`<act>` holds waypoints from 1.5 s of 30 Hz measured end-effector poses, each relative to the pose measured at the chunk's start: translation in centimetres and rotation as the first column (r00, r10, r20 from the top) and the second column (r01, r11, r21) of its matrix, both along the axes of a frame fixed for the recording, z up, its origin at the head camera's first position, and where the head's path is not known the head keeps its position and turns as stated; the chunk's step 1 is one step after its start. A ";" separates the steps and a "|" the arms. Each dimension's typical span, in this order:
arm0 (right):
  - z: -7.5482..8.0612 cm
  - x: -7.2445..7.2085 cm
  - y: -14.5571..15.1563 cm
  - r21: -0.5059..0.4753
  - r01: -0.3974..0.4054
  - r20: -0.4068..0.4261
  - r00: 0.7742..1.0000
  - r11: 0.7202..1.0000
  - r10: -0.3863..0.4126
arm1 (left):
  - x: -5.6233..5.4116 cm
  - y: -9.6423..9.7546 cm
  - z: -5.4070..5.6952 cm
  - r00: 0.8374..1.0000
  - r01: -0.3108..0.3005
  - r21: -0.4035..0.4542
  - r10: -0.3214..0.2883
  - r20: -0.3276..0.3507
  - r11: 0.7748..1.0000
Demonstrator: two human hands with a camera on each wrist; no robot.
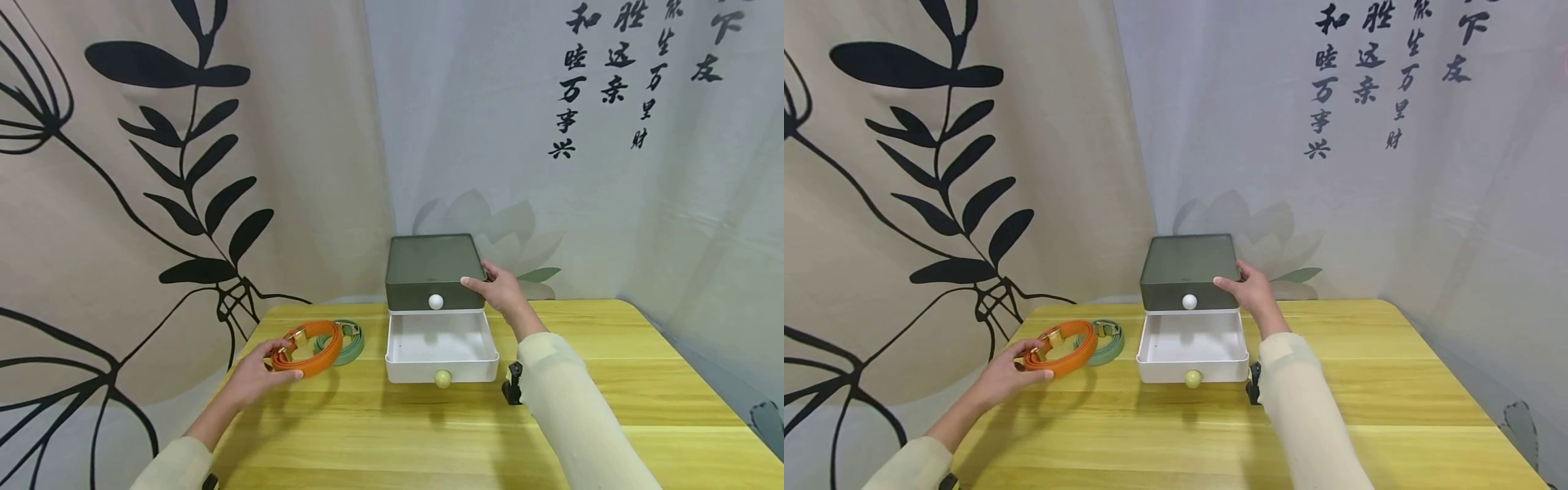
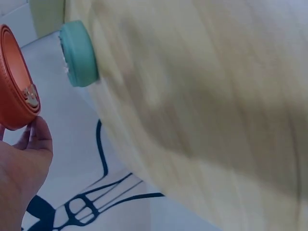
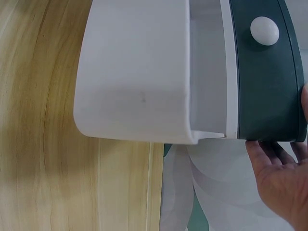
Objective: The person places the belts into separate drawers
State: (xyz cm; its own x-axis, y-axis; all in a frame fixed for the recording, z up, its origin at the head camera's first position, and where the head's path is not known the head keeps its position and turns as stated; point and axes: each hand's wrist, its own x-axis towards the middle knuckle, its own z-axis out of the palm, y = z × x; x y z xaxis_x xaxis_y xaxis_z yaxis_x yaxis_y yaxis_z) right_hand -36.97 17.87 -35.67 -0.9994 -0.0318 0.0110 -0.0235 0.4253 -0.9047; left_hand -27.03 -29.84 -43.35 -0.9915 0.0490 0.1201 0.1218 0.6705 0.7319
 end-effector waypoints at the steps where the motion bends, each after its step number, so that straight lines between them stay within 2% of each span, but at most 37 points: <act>1: 0.0 0.0 0.0 -0.001 0.000 0.000 1.000 1.000 0.000 | 0.0 0.2 0.2 1.000 0.005 -0.001 -0.005 -0.005 1.000; 8: -0.1 0.0 0.0 -0.004 0.001 -0.004 1.000 1.000 -0.001 | -0.4 1.1 1.6 0.997 0.060 0.008 -0.060 -0.041 0.998; 14: 0.0 0.0 0.0 -0.005 0.000 -0.010 1.000 1.000 0.000 | -0.8 1.9 2.5 0.996 0.082 0.007 -0.081 -0.034 0.997; 22: 0.0 0.0 0.0 -0.013 -0.005 -0.010 1.000 1.000 0.005 | -0.7 3.2 3.9 0.995 0.103 0.024 -0.103 -0.014 0.994; 45: 0.0 -0.1 0.1 -0.027 0.011 0.006 1.000 1.000 -0.011 | -1.5 7.2 5.9 0.983 0.182 0.044 -0.182 0.001 0.982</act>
